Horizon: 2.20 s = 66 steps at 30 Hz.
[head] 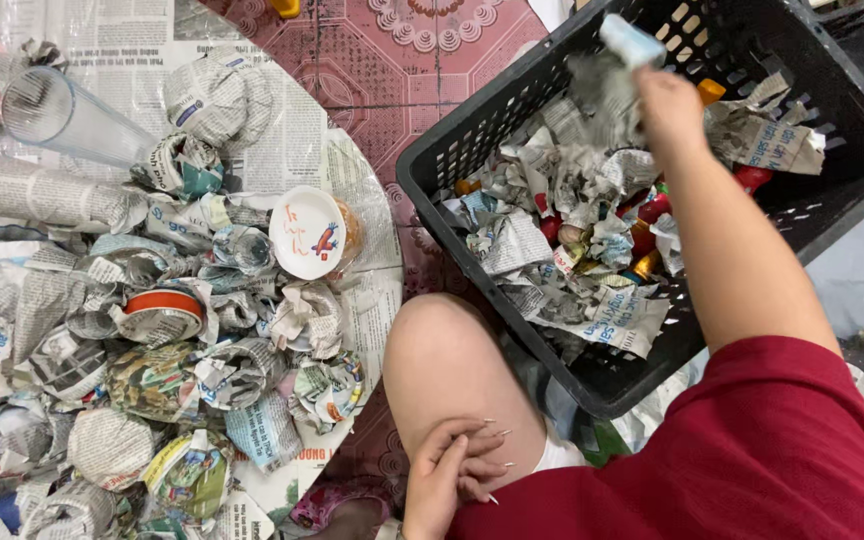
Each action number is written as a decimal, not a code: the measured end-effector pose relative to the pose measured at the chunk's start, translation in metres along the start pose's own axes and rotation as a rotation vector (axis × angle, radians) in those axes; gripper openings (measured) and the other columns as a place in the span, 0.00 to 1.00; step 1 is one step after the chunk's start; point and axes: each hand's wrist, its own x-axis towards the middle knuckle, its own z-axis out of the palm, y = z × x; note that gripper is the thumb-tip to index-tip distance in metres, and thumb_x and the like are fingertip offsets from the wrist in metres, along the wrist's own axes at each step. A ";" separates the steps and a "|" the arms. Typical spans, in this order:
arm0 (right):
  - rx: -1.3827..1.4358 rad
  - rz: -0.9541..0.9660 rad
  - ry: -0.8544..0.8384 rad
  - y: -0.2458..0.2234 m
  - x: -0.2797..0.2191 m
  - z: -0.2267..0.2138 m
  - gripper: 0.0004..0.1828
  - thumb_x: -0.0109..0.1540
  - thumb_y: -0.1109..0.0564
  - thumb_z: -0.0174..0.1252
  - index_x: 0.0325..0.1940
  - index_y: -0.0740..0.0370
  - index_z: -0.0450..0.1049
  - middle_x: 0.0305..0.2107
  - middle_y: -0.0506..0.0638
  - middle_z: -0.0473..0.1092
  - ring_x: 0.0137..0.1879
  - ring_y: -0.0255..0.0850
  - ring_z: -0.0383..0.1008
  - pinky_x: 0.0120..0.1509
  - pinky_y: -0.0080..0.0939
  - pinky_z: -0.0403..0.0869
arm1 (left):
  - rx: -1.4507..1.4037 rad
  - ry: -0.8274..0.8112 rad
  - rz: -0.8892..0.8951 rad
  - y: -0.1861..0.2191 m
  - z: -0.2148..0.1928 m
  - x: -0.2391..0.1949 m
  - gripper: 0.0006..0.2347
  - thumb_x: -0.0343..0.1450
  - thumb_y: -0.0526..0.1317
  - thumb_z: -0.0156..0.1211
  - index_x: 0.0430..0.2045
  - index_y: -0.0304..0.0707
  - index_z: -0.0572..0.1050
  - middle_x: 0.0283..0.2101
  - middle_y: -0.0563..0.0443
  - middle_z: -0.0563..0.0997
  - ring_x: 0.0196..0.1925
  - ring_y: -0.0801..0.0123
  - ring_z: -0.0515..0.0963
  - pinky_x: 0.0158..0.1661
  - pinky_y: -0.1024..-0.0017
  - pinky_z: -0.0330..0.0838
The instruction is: The person sits on the floor and repeatedly rolls newspaper sheets around small plastic objects, then places the rolled bundles into a nearby black basket. The person handles newspapers and small plastic items one at a time throughout the clip.
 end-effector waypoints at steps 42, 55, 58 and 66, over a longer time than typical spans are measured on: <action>-0.037 -0.225 -0.273 0.039 -0.026 -0.022 0.15 0.71 0.51 0.61 0.55 0.63 0.80 0.39 0.50 0.75 0.40 0.34 0.71 0.45 0.37 0.69 | -0.046 -0.073 0.043 0.012 0.004 -0.008 0.14 0.78 0.38 0.43 0.52 0.30 0.72 0.48 0.28 0.84 0.36 0.56 0.89 0.24 0.72 0.81; 0.245 -0.424 -0.343 0.012 -0.048 -0.030 0.39 0.58 0.66 0.58 0.75 0.61 0.62 0.55 0.54 0.72 0.56 0.40 0.76 0.55 0.39 0.75 | 0.000 -0.041 0.020 0.013 0.003 -0.010 0.14 0.78 0.38 0.41 0.52 0.30 0.73 0.49 0.29 0.85 0.36 0.55 0.89 0.23 0.73 0.79; 0.103 -0.315 -0.086 0.008 -0.038 -0.037 0.22 0.76 0.48 0.63 0.66 0.68 0.76 0.52 0.58 0.73 0.50 0.38 0.73 0.63 0.43 0.71 | -0.031 -0.077 0.037 0.016 0.004 -0.006 0.14 0.77 0.38 0.41 0.51 0.30 0.72 0.49 0.29 0.85 0.36 0.54 0.89 0.21 0.73 0.78; -0.224 -0.347 -0.081 -0.052 -0.109 -0.028 0.23 0.68 0.49 0.62 0.62 0.64 0.70 0.53 0.57 0.74 0.52 0.51 0.77 0.56 0.47 0.78 | -0.030 -0.079 0.025 0.016 0.005 -0.005 0.14 0.78 0.38 0.42 0.52 0.29 0.73 0.49 0.30 0.85 0.37 0.55 0.89 0.23 0.72 0.80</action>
